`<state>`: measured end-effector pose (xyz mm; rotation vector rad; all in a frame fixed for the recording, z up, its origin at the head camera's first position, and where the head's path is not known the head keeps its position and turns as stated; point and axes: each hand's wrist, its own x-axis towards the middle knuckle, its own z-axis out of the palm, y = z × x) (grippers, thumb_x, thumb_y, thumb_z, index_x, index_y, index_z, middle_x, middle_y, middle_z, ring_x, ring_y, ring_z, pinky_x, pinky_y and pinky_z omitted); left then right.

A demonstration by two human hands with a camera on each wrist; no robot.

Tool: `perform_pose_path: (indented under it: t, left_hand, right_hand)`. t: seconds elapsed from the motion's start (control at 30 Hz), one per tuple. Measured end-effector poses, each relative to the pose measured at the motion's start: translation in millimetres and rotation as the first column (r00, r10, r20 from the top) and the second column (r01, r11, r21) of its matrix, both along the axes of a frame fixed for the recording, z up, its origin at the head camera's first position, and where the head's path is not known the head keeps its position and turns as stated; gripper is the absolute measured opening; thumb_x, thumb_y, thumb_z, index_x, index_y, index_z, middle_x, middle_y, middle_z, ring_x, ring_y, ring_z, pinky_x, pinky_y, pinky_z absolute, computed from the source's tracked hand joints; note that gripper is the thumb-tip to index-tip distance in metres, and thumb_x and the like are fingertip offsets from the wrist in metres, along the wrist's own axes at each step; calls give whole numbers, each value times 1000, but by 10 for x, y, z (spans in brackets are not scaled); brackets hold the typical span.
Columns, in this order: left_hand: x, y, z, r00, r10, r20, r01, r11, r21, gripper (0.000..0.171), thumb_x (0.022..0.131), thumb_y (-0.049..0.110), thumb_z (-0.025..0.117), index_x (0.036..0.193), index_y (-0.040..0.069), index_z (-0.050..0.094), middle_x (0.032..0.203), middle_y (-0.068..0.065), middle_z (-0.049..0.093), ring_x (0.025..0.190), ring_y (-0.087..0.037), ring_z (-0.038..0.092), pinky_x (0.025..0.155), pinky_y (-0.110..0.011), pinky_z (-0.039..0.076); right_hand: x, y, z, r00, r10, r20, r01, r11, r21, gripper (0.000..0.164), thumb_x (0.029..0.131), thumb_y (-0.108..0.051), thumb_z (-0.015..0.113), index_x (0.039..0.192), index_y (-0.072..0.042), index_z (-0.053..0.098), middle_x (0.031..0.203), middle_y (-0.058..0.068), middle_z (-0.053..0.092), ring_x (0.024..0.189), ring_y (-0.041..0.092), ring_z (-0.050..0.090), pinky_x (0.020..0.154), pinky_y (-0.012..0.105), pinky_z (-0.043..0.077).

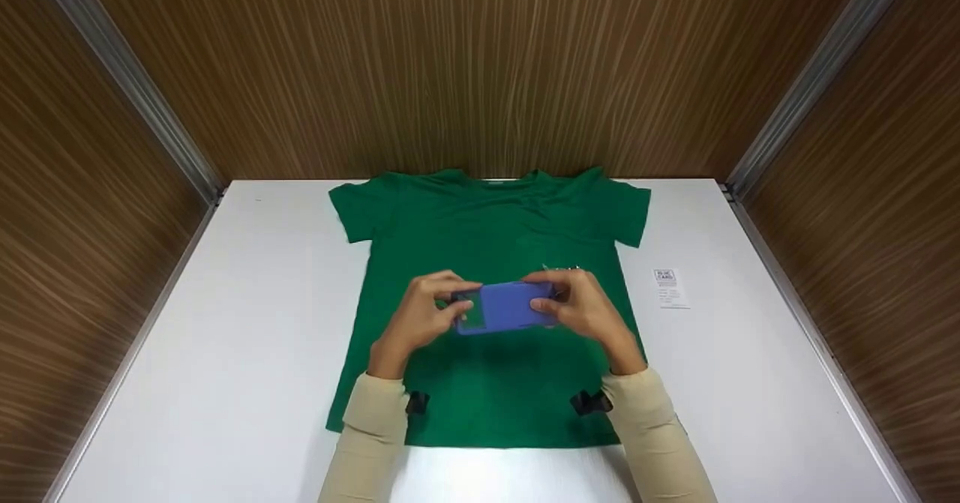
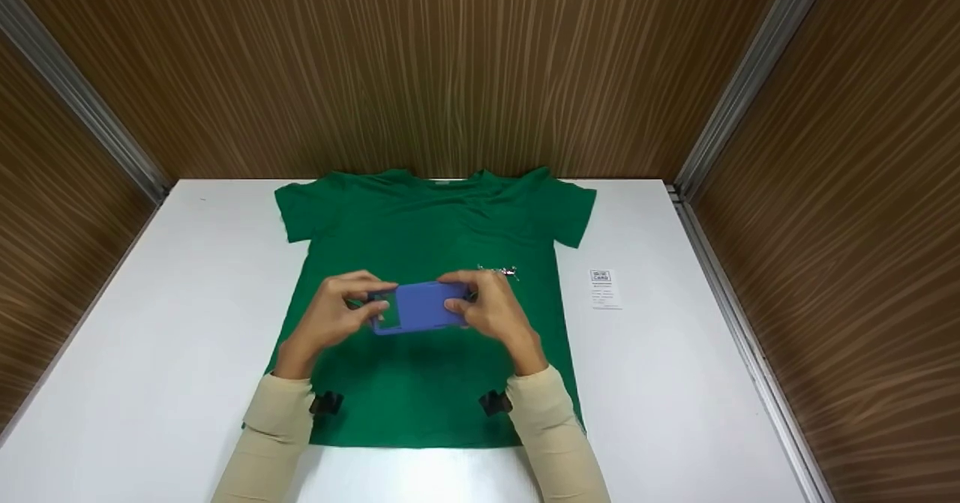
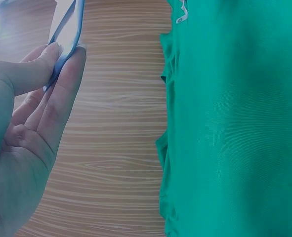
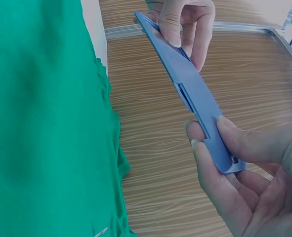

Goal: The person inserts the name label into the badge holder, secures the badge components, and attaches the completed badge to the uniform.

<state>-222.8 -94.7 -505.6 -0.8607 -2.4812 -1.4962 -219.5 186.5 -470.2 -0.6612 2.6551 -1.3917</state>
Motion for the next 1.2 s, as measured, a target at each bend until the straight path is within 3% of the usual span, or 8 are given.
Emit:
perform_pose_path:
  t: [0.57,0.83,1.2]
  left_hand:
    - [-5,-18,-4,1000,9,2,-9,1000,-3,28,96,3,70,123,8,76,105,-15,72,82,-17,68,73,-34,61]
    - [-5,-27,-1,1000,16,-15,-16,1000,-16,27,96,3,71,122,8,77,106,-12,73,86,-17,71,77,-31,62]
    - [-1,-34,7,1000,23,-5,-23,1000,-18,28,96,2,71,122,7,76,107,-16,73,87,-20,70,77,-37,62]
  right_hand:
    - [-7,19,-6,1000,-4,-4,4,1000,2,29,97,-4,70,125,-6,74,124,23,72,96,32,73,78,46,64]
    - [-19,40,0,1000,-6,-15,6,1000,2,28,96,-3,70,124,-5,74,120,24,73,91,29,73,73,38,62]
    - [-19,71,8,1000,2,-11,-2,1000,-1,28,97,-3,69,124,-4,73,121,26,73,90,31,74,72,40,63]
